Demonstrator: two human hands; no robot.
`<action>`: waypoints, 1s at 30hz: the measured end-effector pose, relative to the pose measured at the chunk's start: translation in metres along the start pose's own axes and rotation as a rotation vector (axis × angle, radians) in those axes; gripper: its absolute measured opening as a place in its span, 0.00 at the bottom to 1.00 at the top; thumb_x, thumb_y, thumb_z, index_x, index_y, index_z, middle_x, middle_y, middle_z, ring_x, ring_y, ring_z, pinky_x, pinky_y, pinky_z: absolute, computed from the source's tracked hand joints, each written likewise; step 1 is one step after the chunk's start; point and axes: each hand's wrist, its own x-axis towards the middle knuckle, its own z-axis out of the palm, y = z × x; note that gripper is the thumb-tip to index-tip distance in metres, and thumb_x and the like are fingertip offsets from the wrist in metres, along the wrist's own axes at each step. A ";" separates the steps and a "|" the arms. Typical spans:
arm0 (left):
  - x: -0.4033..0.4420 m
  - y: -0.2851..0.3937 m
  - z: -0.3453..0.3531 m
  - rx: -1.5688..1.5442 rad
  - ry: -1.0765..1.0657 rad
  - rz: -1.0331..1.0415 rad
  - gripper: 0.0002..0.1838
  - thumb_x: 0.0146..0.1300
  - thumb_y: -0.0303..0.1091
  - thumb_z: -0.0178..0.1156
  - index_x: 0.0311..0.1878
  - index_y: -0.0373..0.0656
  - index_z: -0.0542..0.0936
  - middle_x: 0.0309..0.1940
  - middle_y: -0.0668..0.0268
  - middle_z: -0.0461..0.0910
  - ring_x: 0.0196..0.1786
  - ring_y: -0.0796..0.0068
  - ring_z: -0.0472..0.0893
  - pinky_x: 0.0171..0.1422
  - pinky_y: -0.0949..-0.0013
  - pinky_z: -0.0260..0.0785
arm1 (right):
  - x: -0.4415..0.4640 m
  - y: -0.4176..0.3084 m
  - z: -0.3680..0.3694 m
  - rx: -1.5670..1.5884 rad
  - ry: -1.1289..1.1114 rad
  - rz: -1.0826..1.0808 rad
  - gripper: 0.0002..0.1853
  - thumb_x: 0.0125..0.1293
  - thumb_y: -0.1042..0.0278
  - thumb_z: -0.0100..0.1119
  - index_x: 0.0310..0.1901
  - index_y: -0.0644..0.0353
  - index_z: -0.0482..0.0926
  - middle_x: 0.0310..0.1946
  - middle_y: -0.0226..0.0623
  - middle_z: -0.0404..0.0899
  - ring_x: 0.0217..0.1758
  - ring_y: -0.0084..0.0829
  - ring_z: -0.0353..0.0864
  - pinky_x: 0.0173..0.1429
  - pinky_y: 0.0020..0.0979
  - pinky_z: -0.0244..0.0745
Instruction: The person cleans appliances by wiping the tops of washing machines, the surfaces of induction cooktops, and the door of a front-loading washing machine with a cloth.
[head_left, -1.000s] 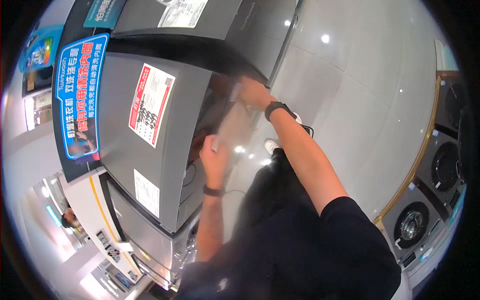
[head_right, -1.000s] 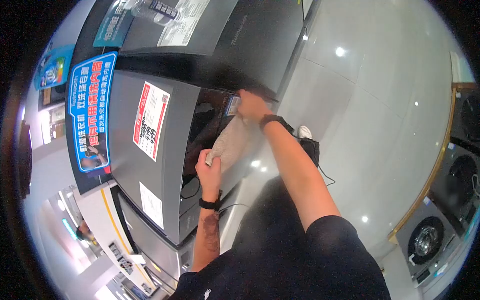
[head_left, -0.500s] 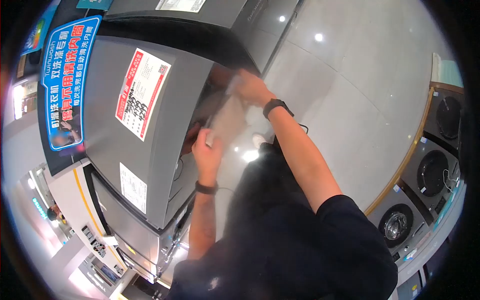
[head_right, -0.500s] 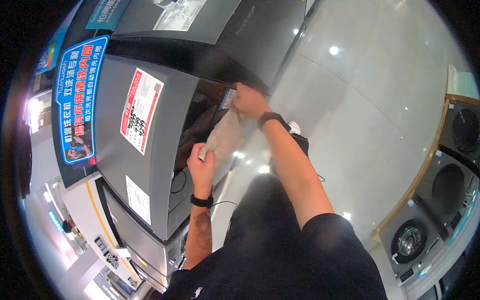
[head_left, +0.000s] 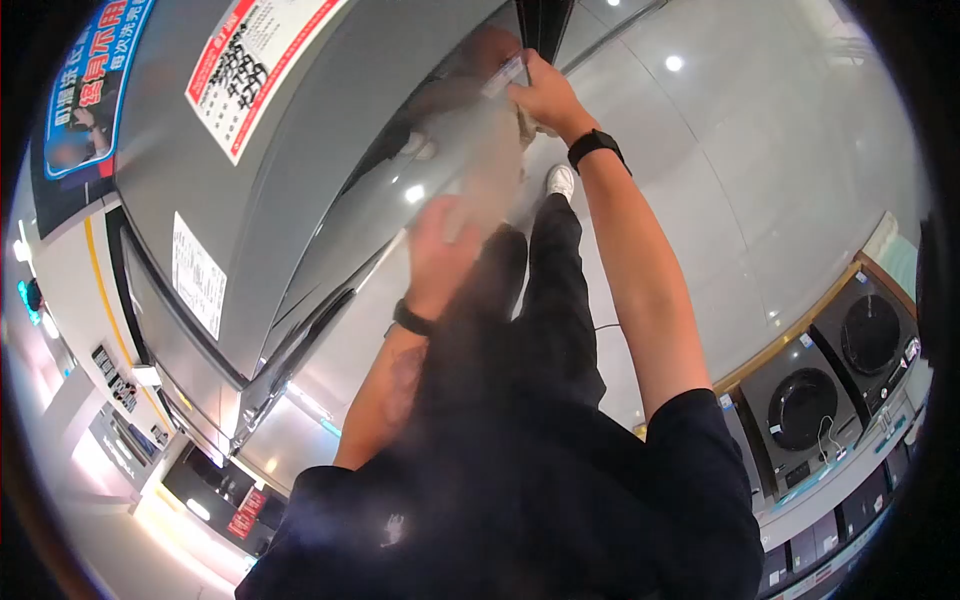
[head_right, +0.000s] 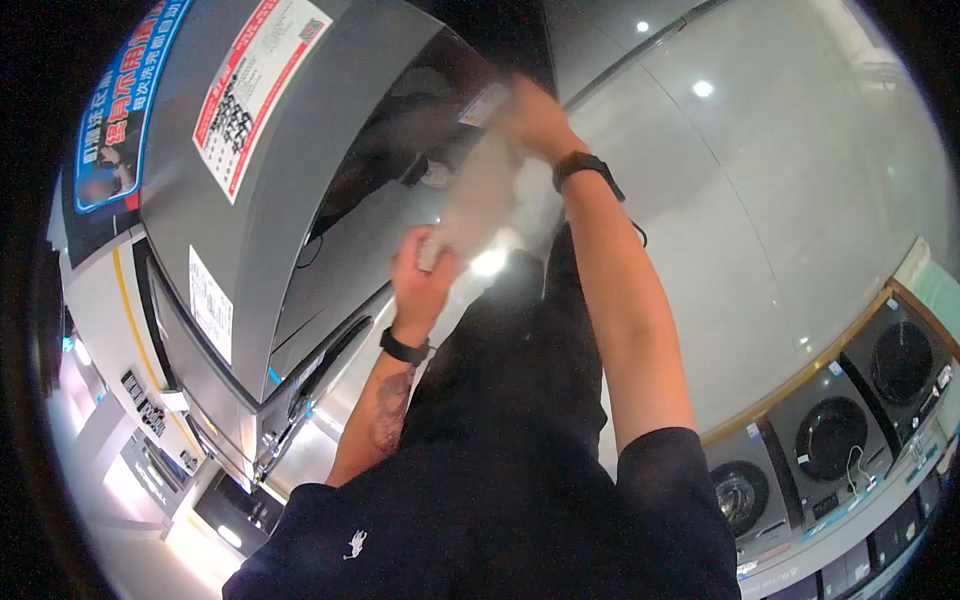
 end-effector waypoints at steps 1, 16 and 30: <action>0.009 0.006 -0.008 0.024 0.036 0.095 0.14 0.56 0.25 0.62 0.46 0.38 0.77 0.34 0.57 0.83 0.35 0.64 0.84 0.42 0.65 0.75 | 0.002 0.003 0.004 -0.003 0.021 -0.011 0.28 0.58 0.61 0.60 0.60 0.62 0.71 0.52 0.56 0.81 0.59 0.56 0.78 0.62 0.43 0.72; 0.059 0.033 -0.046 0.082 -0.082 0.264 0.14 0.48 0.19 0.58 0.41 0.36 0.76 0.33 0.57 0.80 0.34 0.63 0.79 0.44 0.66 0.74 | -0.013 -0.022 0.005 0.161 0.151 0.137 0.19 0.53 0.71 0.59 0.48 0.66 0.72 0.50 0.61 0.79 0.53 0.63 0.79 0.57 0.55 0.74; 0.051 0.045 -0.043 -0.216 -0.016 -0.132 0.12 0.54 0.23 0.54 0.44 0.37 0.77 0.42 0.68 0.77 0.45 0.78 0.73 0.56 0.75 0.64 | -0.013 -0.031 0.005 0.167 0.258 0.085 0.18 0.53 0.73 0.58 0.48 0.64 0.74 0.46 0.57 0.79 0.52 0.59 0.79 0.55 0.50 0.75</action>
